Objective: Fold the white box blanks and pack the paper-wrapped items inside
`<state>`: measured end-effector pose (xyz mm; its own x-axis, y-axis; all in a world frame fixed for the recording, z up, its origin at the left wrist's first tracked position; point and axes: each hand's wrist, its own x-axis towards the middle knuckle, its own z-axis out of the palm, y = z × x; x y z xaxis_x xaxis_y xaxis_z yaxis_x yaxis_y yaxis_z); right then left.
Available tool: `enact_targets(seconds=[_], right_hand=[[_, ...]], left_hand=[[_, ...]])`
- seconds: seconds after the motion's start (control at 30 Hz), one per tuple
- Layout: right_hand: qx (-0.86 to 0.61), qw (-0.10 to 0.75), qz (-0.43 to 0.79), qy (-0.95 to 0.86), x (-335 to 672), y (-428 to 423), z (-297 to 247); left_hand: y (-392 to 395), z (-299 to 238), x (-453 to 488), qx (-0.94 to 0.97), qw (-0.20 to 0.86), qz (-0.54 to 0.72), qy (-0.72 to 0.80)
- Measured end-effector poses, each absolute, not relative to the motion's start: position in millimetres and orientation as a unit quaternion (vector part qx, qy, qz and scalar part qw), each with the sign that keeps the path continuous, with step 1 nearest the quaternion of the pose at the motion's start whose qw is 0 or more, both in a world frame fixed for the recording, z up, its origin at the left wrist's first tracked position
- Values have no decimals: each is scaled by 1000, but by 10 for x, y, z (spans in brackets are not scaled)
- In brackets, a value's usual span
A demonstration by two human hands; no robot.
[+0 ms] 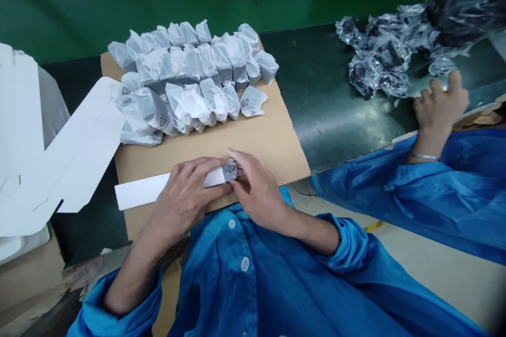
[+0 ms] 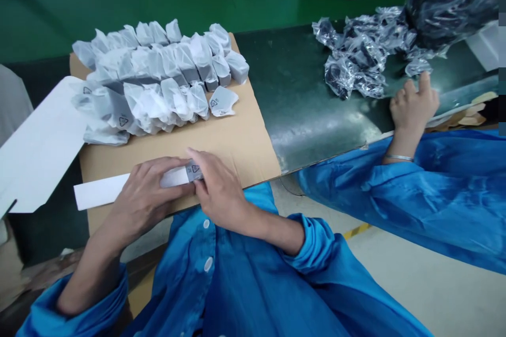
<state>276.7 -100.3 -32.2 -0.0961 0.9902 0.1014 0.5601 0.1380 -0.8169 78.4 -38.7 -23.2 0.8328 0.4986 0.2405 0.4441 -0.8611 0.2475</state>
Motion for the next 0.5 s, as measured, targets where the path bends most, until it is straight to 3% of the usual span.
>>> enact_targets(seconds=[0.13, 0.3, 0.4, 0.5], right_hand=[[-586, 430, 432, -534, 2645, -1105, -316], [-493, 445, 576, -477, 2530, -958, -274], [-542, 456, 526, -470, 2666, -794, -140], [-624, 451, 347, -536, 3280, -584, 106]], left_hand=[[-395, -301, 767, 952, 70, 181, 238], [-474, -328, 821, 941, 47, 240, 234], [-529, -208, 741, 919, 42, 311, 238], [-458, -27, 451, 852, -34, 358, 380]])
